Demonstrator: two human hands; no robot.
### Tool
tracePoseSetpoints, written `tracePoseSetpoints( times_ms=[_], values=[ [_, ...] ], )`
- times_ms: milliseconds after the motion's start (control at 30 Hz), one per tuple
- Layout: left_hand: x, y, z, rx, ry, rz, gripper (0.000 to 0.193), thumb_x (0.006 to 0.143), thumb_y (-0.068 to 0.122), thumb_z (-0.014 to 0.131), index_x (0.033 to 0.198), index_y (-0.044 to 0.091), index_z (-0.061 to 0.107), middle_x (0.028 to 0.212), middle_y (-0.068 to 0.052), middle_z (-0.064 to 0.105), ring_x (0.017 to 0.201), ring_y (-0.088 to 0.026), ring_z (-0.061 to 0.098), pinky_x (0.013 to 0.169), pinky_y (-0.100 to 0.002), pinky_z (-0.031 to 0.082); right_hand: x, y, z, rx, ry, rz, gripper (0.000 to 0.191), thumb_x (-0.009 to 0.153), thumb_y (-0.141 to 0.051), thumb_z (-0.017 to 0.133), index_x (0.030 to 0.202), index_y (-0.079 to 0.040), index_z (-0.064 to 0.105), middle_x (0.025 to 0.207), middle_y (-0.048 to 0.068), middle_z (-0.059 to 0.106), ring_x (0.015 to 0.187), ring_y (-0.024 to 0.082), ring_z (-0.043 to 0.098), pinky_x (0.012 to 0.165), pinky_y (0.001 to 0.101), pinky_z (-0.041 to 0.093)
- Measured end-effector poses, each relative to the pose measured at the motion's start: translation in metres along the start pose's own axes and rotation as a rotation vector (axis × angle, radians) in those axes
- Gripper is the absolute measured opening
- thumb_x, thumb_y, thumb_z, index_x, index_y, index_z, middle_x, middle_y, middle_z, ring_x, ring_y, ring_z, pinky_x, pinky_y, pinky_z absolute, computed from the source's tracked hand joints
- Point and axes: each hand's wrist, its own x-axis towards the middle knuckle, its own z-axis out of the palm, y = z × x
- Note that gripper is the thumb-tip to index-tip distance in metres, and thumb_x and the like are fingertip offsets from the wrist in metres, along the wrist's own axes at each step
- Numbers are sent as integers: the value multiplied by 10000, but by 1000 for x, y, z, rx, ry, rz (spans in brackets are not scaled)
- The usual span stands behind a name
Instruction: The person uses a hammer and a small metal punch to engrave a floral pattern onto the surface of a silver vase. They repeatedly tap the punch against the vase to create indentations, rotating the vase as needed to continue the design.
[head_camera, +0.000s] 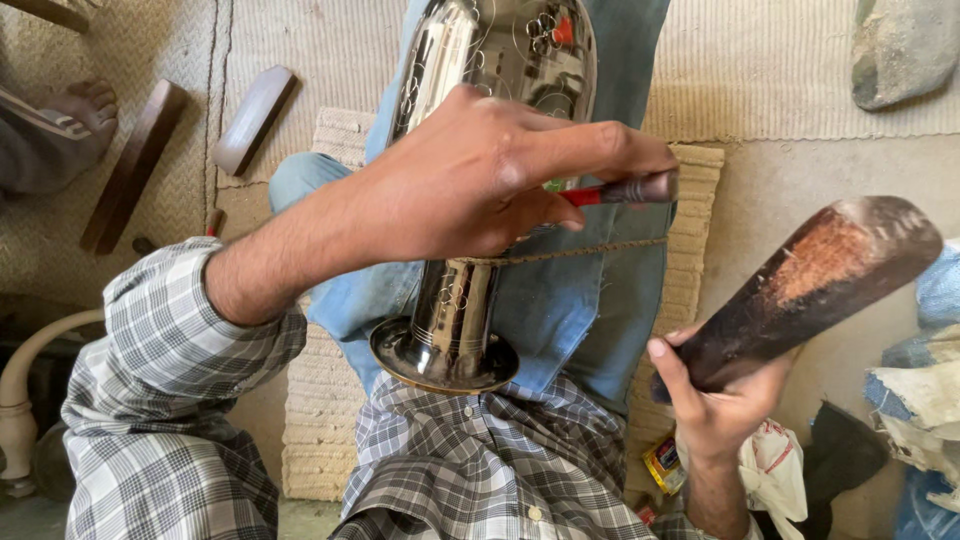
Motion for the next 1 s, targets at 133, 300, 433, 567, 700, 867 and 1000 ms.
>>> tracePoseSetpoints(
  times_ms=[133,300,433,567,700,867,1000],
  values=[
    [1,-5,-4,12,-94,21,652,947,124,806,1508,224,488,1158,-22,779,954,-247,770,665,-390,593,5,2,-10,58,33,-58,900,938,39,774,1578,-25,144,975,141,642,781,195,665,742,305,579],
    [0,-11,-3,0,-124,57,631,954,188,811,1500,224,498,1060,-29,777,916,-270,761,666,-417,579,5,14,-34,168,-22,-136,924,1084,-21,766,1643,-145,40,951,159,632,754,219,666,772,369,603],
    [-1,-14,0,9,-118,75,622,974,217,787,1521,211,490,1076,-29,774,927,-261,762,648,-420,566,5,16,-46,192,-27,-198,985,1111,-35,747,1673,-275,-26,961,130,614,780,223,615,756,360,570],
    [-1,-13,2,16,-122,85,620,991,212,775,1538,220,483,1089,-27,773,929,-251,763,662,-416,571,19,2,-45,-6,6,-217,960,1058,-1,746,1676,-257,58,1021,140,633,761,236,652,747,364,567],
    [-3,-10,2,53,-123,60,628,958,202,794,1515,227,506,1059,-32,772,905,-270,754,677,-424,579,46,-21,-42,-688,-100,-488,814,923,-8,838,1562,-106,343,1059,218,675,861,312,712,774,392,578],
    [-12,2,4,75,46,50,615,918,129,778,1458,168,486,1232,-44,749,1009,-276,747,758,-397,600,68,-44,-37,-620,-127,-399,594,969,9,795,1454,-3,452,1026,172,714,915,221,736,872,343,602],
    [-24,13,13,125,166,-53,587,986,67,774,1485,183,488,1207,-4,729,941,-229,731,771,-387,592,89,-53,-46,-794,-185,-452,780,741,13,829,1419,90,452,845,225,659,711,296,663,673,430,532]
  ],
)
